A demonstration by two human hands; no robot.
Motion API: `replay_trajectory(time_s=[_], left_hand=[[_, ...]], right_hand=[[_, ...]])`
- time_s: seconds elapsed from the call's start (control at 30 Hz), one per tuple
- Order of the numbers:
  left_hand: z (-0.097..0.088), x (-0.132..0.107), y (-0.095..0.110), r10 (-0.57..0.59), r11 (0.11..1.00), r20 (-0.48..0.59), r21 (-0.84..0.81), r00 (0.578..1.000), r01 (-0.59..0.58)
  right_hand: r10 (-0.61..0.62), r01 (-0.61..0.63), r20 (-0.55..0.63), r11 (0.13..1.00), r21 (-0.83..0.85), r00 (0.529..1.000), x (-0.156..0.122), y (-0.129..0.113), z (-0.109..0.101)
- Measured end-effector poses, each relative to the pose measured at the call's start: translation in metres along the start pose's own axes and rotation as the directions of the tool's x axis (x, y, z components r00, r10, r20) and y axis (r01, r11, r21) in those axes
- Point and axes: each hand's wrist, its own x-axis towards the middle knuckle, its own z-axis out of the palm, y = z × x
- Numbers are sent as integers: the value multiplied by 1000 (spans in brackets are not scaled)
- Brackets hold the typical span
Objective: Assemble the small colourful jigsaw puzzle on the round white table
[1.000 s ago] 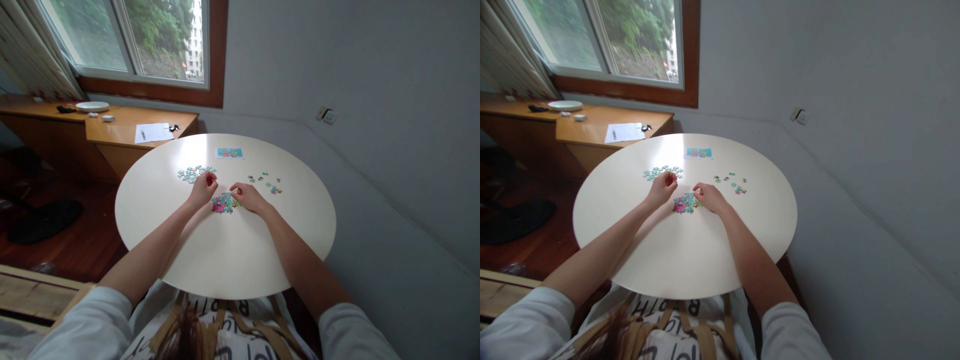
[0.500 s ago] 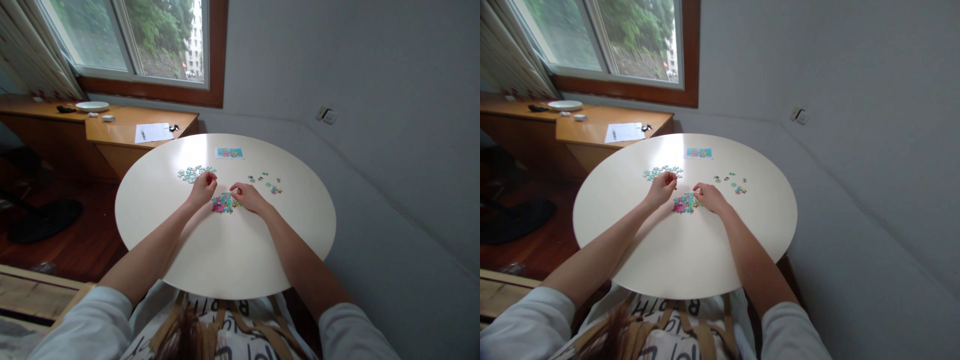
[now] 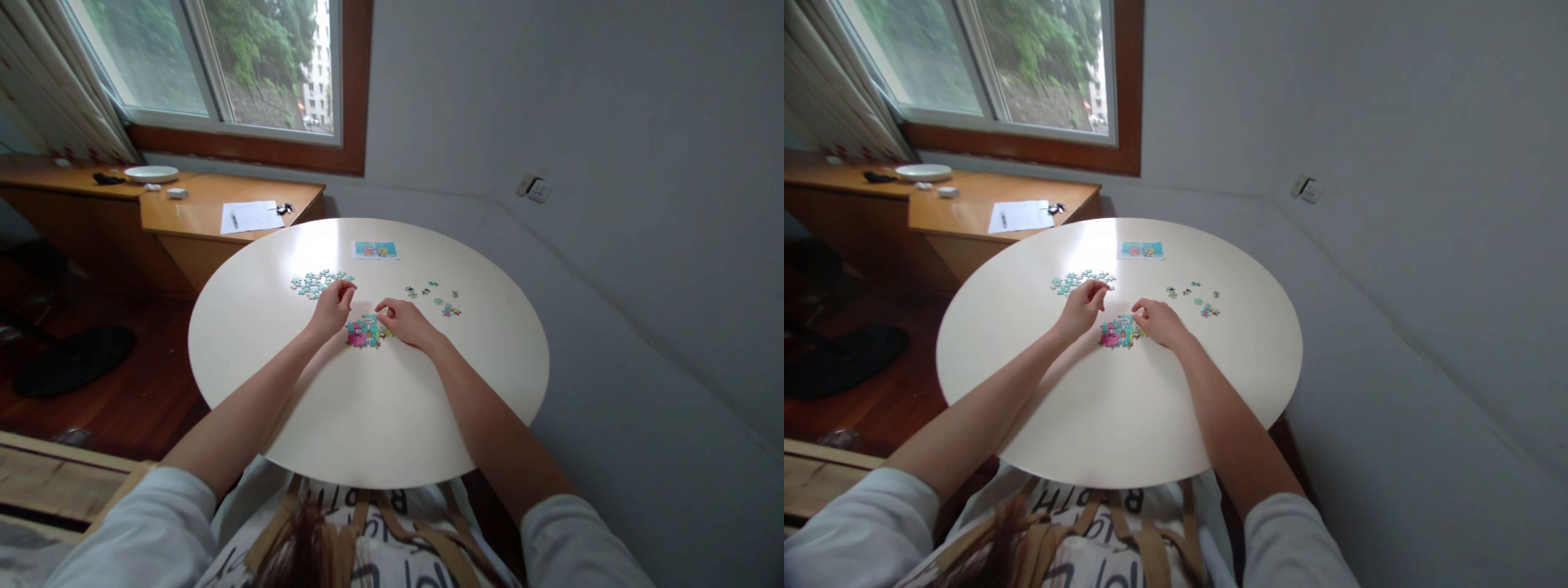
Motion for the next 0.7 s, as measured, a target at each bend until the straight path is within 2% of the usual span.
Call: replay_trajectory(time_s=[0.33,0.5,0.6,0.7], left_hand=[[-4,-2,7,62,997,-11,48,998,-62],[-5,0,6,46,996,-31,72,998,-44],[-5,1,0,38,997,-68,63,997,-33],[-5,2,-4,29,997,-46,74,999,-26]], right_hand=[[12,-12,5,1000,-16,1000,-1,-2,-1],[-2,2,-10,1000,9,1000,-1,0,0],[-4,6,-34,999,50,999,0,2,2],[-3,8,-106,999,53,994,3,3,2]])
